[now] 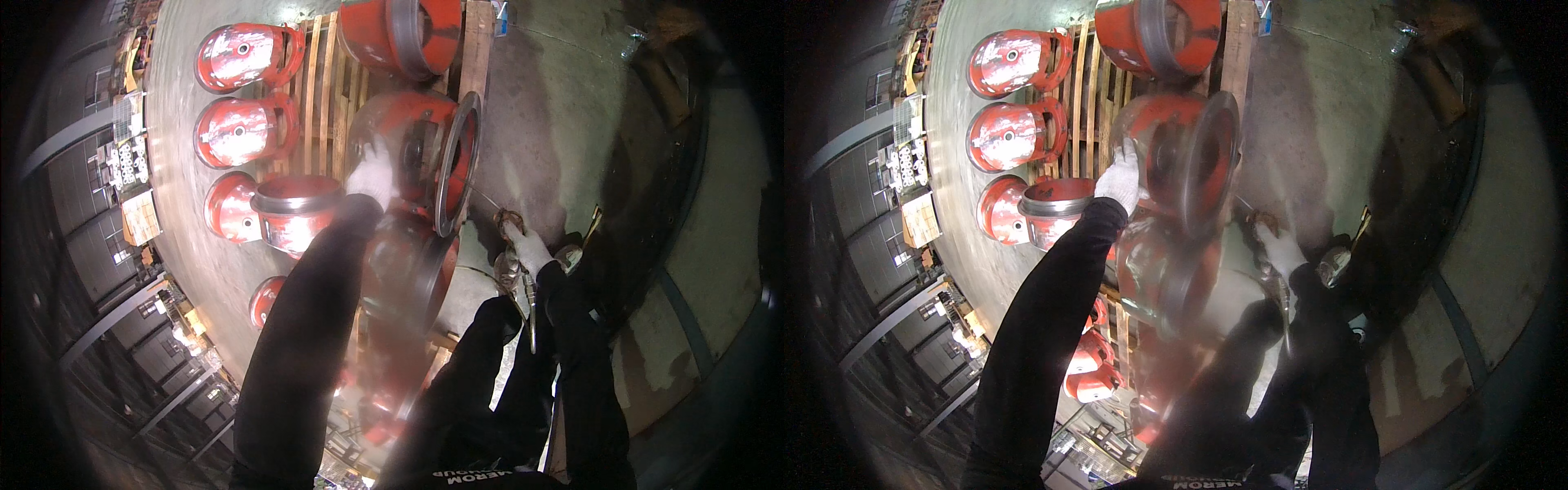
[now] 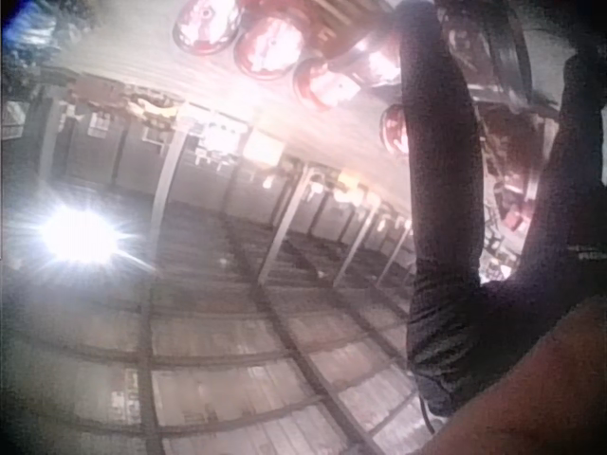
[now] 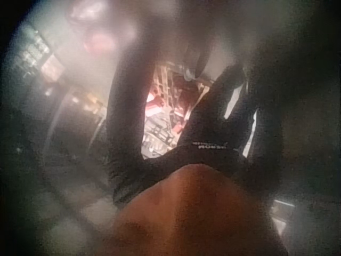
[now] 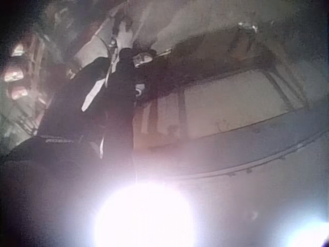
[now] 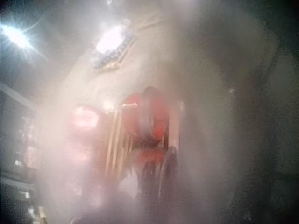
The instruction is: The person uses a wire brush to scrub the inner surfaces of several red metal parts arranged on a wooden pallet. They rotate each part by hand to access different areas and continue brushing until the end of the clip.
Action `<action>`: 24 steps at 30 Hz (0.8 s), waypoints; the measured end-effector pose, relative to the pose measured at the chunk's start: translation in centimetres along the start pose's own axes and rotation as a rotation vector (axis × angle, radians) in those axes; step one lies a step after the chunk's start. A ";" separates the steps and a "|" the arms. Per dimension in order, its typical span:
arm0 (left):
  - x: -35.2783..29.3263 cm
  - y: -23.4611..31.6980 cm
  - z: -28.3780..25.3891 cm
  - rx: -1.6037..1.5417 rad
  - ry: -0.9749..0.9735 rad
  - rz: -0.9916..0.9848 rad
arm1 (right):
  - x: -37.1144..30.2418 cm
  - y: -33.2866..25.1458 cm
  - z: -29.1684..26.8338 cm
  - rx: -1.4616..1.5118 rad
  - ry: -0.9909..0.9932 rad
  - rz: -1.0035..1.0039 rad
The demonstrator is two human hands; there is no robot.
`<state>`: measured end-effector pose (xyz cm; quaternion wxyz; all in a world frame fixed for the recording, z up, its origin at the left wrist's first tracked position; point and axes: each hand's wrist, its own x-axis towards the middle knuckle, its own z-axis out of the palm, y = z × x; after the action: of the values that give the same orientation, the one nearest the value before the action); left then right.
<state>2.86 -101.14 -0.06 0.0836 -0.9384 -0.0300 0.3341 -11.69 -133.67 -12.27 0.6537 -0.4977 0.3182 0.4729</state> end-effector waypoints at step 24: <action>0.4 -0.5 0.6 0.008 0.001 0.014 | -1.3 2.3 0.7 -0.115 0.062 -0.029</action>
<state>2.80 -100.47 -0.72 0.0850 -0.9384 -0.0223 0.3342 -14.34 -133.26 -11.76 0.6208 -0.5533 0.3034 0.4652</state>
